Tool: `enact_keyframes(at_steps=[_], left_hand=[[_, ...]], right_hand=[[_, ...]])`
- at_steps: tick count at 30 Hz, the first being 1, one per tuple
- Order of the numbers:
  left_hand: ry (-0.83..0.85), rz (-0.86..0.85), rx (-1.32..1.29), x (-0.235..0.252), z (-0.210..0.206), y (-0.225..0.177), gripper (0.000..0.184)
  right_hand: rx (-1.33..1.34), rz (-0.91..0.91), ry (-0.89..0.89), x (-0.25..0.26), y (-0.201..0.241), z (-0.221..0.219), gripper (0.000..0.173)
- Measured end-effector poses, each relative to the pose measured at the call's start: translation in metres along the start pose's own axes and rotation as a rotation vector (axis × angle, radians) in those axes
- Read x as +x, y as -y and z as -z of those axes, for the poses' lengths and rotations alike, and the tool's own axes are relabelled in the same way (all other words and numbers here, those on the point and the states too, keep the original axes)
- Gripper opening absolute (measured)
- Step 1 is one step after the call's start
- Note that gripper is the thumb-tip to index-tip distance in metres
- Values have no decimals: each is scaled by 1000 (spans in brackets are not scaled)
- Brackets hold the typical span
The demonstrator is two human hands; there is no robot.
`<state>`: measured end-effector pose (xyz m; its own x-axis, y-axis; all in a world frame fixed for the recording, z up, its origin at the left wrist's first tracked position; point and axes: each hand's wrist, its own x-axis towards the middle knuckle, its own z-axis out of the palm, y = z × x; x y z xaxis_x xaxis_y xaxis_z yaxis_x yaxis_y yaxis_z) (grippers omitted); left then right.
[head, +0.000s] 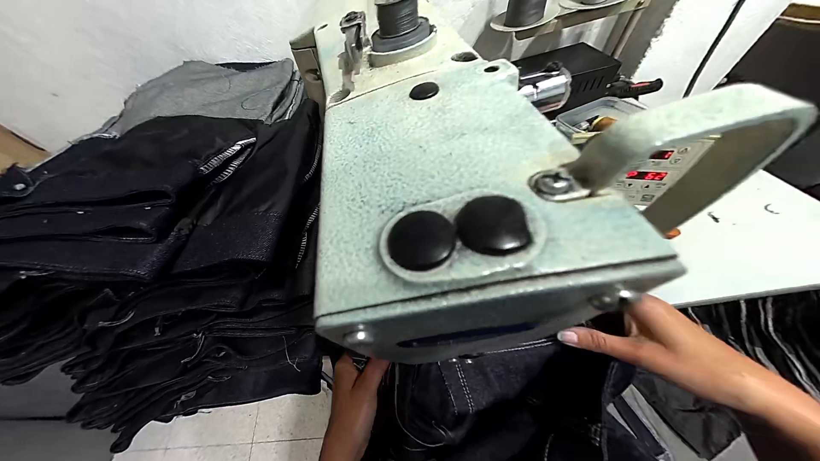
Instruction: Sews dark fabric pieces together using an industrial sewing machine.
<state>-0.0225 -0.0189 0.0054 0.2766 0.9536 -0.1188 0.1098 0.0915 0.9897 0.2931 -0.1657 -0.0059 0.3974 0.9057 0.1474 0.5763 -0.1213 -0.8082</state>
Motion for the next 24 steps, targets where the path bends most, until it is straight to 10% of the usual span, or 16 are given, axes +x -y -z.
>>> enact_keyframes(at_steps=[6, 16, 20, 24], left_hand=[[211, -85, 873, -30, 45, -40, 50], [245, -534, 1048, -66, 12, -72, 28], [146, -579, 1328, -48, -17, -52, 61], [307, -220, 1386, -25, -37, -49, 91]], right_hand=[[-135, -89, -187, -47, 13, 4, 97], [817, -672, -306, -75, 17, -59, 49], [1000, -773, -330, -50, 10, -78, 25], [1127, -863, -383, -29, 10, -85, 24]])
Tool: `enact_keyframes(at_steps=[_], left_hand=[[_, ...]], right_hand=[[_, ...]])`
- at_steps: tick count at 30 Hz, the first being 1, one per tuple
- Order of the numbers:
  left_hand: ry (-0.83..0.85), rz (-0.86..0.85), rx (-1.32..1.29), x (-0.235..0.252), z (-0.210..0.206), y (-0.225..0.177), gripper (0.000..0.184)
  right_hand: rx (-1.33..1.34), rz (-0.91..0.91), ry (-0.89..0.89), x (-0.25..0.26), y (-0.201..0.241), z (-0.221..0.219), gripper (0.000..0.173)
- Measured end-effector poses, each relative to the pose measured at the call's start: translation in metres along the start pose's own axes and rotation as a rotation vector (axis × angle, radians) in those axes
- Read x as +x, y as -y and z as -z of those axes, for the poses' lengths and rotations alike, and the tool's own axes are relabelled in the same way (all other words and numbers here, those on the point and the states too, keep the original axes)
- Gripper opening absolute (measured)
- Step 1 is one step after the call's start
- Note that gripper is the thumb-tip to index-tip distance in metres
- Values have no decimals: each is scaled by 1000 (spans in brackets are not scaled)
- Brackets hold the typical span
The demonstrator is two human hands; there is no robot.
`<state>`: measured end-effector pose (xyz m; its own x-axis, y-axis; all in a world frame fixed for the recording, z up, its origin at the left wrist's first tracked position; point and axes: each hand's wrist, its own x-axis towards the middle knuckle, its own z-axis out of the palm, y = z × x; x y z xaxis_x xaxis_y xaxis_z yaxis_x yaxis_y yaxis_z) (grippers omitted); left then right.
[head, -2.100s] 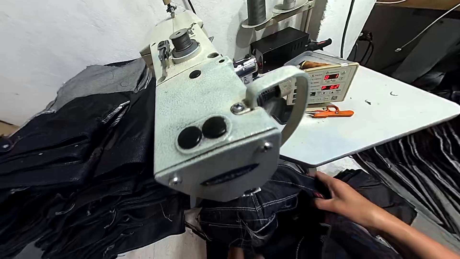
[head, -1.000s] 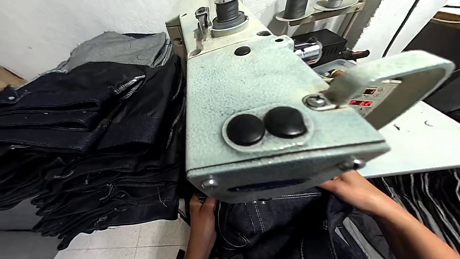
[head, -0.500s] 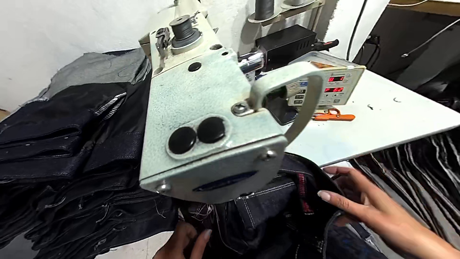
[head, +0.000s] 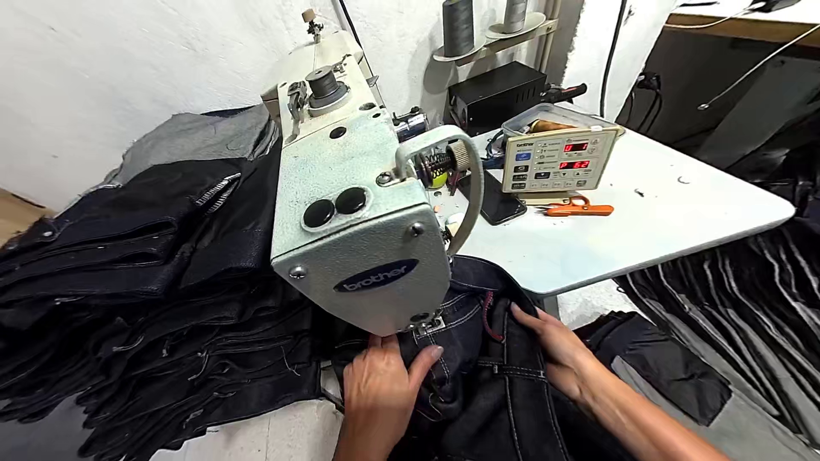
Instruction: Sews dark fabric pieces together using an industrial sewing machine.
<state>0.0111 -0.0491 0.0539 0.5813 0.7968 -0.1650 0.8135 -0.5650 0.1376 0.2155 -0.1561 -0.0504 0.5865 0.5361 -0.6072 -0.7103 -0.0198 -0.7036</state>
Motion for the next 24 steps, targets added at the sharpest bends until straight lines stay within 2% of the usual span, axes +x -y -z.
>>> enact_keyframes(at_steps=[2, 4, 7, 9, 10, 12, 14, 17, 21, 24], left_hand=[[87, -18, -154, 6, 2, 4, 84], [6, -71, -338, 2, -6, 15, 66], [-174, -138, -564, -15, -24, 44, 42], [-251, -51, -707, -24, -32, 77, 37], [-286, 25, -762, -26, -34, 97, 33], [-332, 173, -796, -29, -34, 134, 32], [-389, 245, -801, -31, -40, 154, 32], [-475, 198, -831, -32, -45, 145, 30], [-525, 73, -764, -29, -31, 109, 36], [-530, 97, -803, -20, -39, 127, 33]], right_hand=[[4, 15, 24, 10, 13, 6, 25], [-186, 144, 79, 21, 44, 19, 31], [-671, 609, 298, 29, 101, 28, 28], [-899, 872, 451, 34, 107, 9, 24], [-974, 930, 507, 33, 103, -7, 25], [-1034, 944, 590, 28, 84, -43, 27], [-1046, 905, 603, 18, 71, -72, 28], [-1043, 853, 531, 16, 71, -84, 23], [-987, 942, 419, 36, 65, -74, 20], [-1067, 855, 459, 32, 64, -66, 22]])
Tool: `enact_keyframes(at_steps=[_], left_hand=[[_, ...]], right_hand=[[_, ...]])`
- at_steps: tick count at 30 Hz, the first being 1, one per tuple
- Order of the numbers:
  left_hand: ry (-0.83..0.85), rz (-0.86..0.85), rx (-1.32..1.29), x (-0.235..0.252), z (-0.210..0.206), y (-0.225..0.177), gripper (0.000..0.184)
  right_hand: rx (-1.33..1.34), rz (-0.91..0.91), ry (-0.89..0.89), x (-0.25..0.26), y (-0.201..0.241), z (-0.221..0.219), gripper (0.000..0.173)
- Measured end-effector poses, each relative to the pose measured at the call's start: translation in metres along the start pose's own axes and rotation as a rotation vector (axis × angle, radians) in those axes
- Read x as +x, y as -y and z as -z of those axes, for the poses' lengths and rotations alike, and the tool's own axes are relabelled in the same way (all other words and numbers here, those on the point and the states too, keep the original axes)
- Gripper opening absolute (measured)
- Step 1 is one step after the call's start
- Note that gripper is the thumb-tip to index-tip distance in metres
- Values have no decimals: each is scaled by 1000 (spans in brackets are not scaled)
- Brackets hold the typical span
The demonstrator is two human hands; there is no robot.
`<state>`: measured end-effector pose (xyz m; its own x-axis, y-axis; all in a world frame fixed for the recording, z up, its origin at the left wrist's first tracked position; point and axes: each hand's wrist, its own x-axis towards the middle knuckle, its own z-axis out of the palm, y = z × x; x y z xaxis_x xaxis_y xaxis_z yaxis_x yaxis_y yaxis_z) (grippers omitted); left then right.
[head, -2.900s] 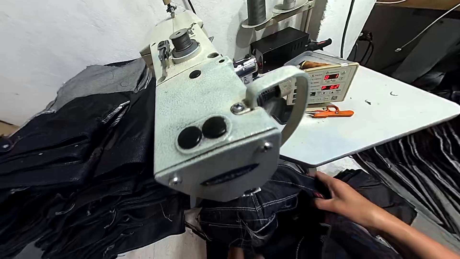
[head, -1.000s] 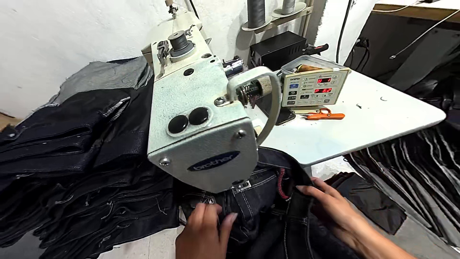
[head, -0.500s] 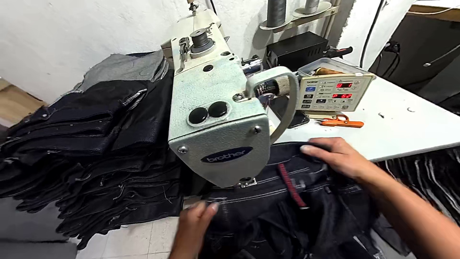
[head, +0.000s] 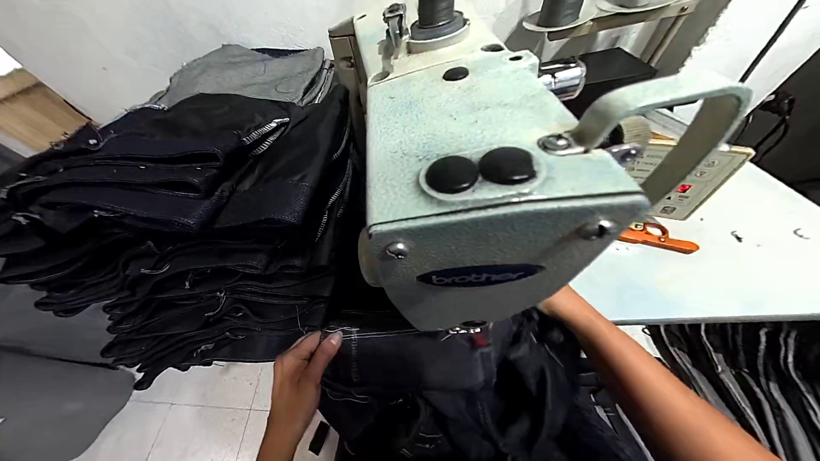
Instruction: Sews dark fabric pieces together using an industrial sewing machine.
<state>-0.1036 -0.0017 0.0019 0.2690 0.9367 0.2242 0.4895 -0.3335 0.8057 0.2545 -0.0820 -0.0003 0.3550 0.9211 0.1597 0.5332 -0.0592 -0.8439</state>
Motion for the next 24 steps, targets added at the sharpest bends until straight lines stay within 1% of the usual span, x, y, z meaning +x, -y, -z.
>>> enact_keyframes(at_steps=[2, 4, 5, 6, 8, 9, 10, 11, 13, 14, 16, 17, 18, 19, 20, 22, 23, 24], left_hand=[[1, 44, 13, 6, 4, 24, 32], [0, 73, 8, 8, 1, 34, 31], [-7, 77, 2, 8, -1, 35, 30], [-8, 77, 2, 8, -2, 34, 30], [12, 77, 21, 7, 0, 32, 32], [21, 84, 36, 5, 2, 29, 34], [27, 96, 53, 3, 4, 25, 36], [28, 102, 62, -1, 6, 22, 37], [8, 75, 65, -7, 4, 18, 38], [2, 47, 68, -10, 3, 17, 38], [2, -4, 62, -13, 1, 17, 37], [6, -21, 56, -15, 1, 18, 37], [11, -30, 52, -16, 2, 19, 37], [20, -35, 49, -18, 3, 20, 36], [32, -38, 45, -18, 3, 20, 36], [56, -53, 14, -18, 1, 18, 34], [72, -70, 0, -18, -2, 13, 35], [75, -92, 16, -18, -7, 6, 36]], right_hand=[[-22, -28, 50, -8, 2, -4, 27], [-69, -23, 11, -15, 9, -6, 24], [-117, 11, -40, -18, 9, -8, 19], [-202, 92, -117, -20, 7, -9, 18], [-381, 346, -290, -27, 7, -8, 35], [-421, 481, -346, -34, 10, -7, 38], [-404, 586, -355, -44, 15, -8, 41], [-372, 652, -316, -56, 21, -13, 42], [-388, 733, -212, -74, 30, -31, 45], [-418, 755, -204, -78, 30, -41, 41], [-399, 777, -241, -77, 29, -51, 24], [-389, 783, -248, -76, 28, -51, 17], [-392, 791, -241, -75, 26, -47, 15], [-406, 790, -228, -75, 23, -39, 15], [-425, 759, -226, -74, 18, -28, 19], [-438, 605, -264, -66, 1, -2, 34], [-403, 511, -280, -59, -11, 7, 38], [-351, 409, -286, -52, -20, 10, 38]])
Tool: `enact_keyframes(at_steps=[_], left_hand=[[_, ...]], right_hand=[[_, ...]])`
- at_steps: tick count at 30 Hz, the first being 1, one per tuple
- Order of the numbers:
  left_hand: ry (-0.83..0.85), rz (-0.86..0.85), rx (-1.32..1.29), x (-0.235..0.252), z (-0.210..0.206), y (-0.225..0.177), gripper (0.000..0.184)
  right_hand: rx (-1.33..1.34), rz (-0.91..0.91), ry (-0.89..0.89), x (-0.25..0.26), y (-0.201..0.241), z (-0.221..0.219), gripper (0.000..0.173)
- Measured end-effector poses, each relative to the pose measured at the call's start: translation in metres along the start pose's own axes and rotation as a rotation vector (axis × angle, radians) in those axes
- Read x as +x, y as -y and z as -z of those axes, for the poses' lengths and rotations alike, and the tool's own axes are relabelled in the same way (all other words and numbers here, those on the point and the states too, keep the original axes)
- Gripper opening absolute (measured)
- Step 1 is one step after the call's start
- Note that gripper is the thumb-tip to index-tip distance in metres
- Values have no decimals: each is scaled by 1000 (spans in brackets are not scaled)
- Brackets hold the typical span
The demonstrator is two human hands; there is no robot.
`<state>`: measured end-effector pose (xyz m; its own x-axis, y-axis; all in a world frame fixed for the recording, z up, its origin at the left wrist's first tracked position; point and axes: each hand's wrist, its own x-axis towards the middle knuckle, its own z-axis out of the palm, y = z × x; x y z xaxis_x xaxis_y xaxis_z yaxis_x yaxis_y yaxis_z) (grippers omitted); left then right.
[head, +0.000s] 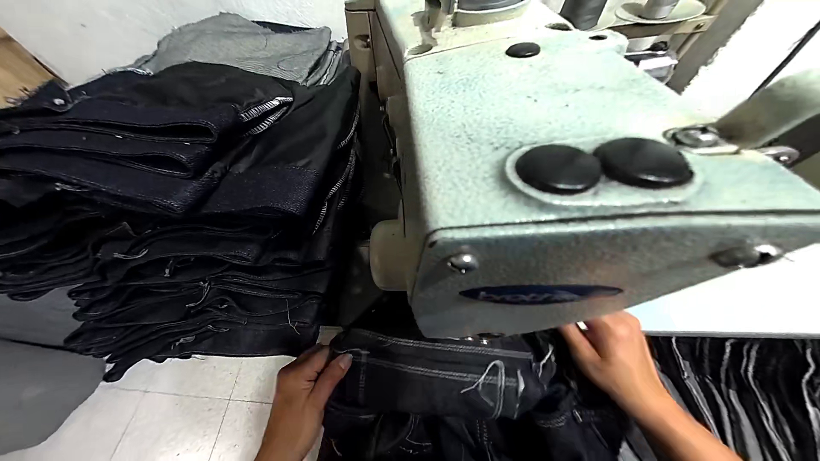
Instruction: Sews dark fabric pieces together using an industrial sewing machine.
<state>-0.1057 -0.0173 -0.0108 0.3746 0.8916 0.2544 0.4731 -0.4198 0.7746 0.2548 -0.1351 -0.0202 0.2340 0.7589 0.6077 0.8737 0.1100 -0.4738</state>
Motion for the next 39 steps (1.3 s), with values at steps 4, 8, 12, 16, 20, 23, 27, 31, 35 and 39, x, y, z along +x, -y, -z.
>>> enact_keyframes(at_steps=[4, 8, 12, 16, 20, 23, 27, 31, 35, 39], left_hand=[[-44, 27, 108, 15, -11, -10, 39], [-106, 187, -39, 19, 0, 19, 30], [-99, 224, -95, 4, 6, 25, 30], [-115, 131, -35, -1, 7, 8, 32], [-129, 197, -80, 13, 6, 12, 28], [-105, 220, -126, 18, 6, 26, 27], [-79, 206, -134, 17, 6, 23, 25], [-72, 175, -114, 18, 7, 24, 24], [-71, 143, -136, 20, 7, 25, 24], [-70, 164, -137, 19, 8, 26, 24]], right_hand=[[203, -330, 188, 24, 1, -21, 17], [58, -32, 137, 62, 45, -15, 14], [242, 6, 268, 91, 39, -21, 18], [345, -88, 216, 83, 15, -38, 15], [311, -87, 230, 78, 16, -36, 11], [236, -66, 247, 78, 28, -26, 19], [294, -133, 231, 70, 13, -33, 17], [264, -43, 180, 50, -12, -47, 26], [333, -308, 221, 71, 34, -20, 18], [317, -369, 332, 82, 41, -12, 18]])
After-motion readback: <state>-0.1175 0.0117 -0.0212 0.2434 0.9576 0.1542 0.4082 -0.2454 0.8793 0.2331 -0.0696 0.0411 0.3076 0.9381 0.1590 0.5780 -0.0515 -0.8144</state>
